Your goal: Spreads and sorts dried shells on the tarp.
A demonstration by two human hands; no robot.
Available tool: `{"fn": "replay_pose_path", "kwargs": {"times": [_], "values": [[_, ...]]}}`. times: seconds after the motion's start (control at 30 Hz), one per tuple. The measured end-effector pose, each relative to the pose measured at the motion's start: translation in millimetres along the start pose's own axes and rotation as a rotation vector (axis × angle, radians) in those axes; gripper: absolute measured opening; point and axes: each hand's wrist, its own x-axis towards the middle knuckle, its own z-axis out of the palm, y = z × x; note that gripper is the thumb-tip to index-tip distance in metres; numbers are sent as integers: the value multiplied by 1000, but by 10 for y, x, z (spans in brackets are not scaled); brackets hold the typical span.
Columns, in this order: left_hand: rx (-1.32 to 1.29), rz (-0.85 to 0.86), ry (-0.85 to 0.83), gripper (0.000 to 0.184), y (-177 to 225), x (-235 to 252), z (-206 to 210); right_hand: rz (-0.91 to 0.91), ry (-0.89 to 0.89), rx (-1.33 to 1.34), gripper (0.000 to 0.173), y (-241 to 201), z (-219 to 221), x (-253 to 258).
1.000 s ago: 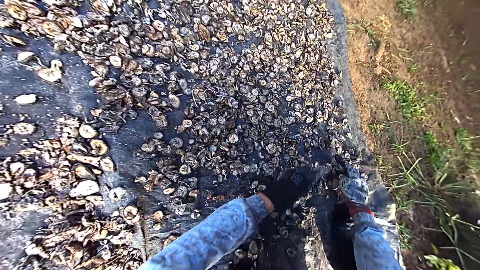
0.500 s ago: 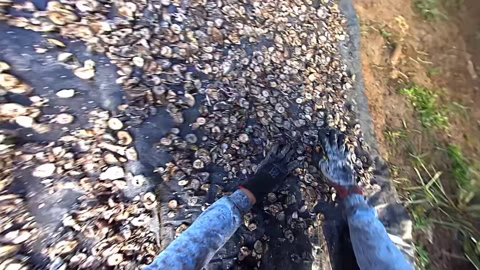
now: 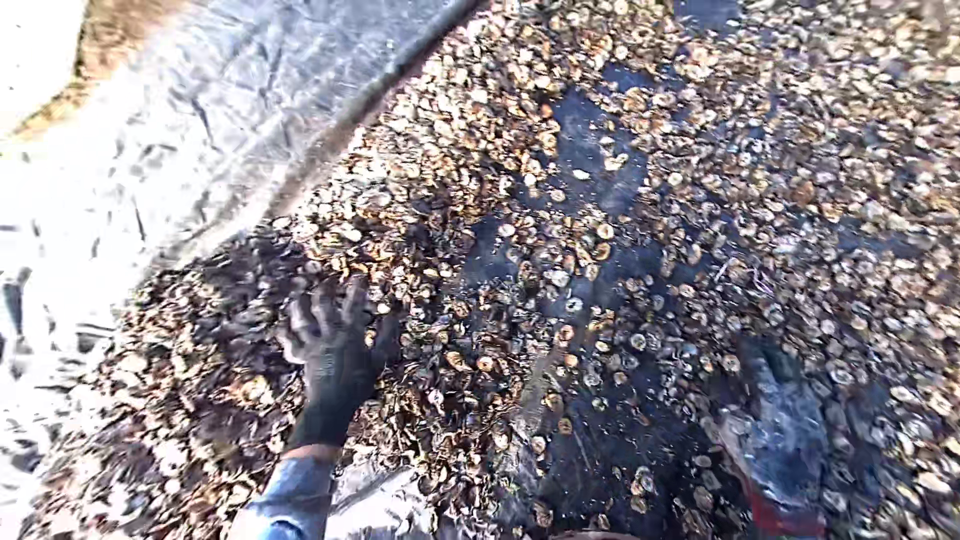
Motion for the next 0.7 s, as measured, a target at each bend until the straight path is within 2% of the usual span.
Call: {"fn": "replay_pose_path", "kwargs": {"times": [0.1, 0.17, 0.23, 0.3, 0.37, 0.4, 0.47, 0.53, 0.6, 0.63, 0.7], "values": [[80, -435, -118, 88, -1069, -148, -277, -371, -129, 152, 68, -1095, 477, 534], [18, -529, -164, 86, -1501, -181, -245, -483, -328, 148, 74, -1860, 786, 847], [-96, -581, -174, 81, -1671, -107, -181, -561, -395, 154, 87, -2524, 1207, 982], [-95, -563, -188, 80, -1540, -70, -204, -599, -377, 160, 101, -3095, 1739, 852], [-71, -476, -224, 80, -1250, -231, -292, -617, -357, 165, 119, -3584, 2127, 479], [-96, -441, -232, 79, -1087, -364, -335, -623, -398, 228, 117, -3749, 2160, 230], [-155, -381, -199, 77, -761, -692, -298, -606, -627, 412, 98, -3896, 1985, -224], [-269, -411, -125, 73, -408, -989, -199, -518, -891, 567, 80, -3827, 1708, -405], [-495, -492, 0, 73, -47, -1192, -125, -346, -1119, 719, 79, -3602, 1422, -402], [-692, -555, 41, 76, 128, -1293, -105, -239, -1177, 805, 76, -3441, 1291, -426], [-1010, -600, 64, 85, 500, -1468, -112, -8, -1184, 970, 60, -3037, 1028, -495]]}}
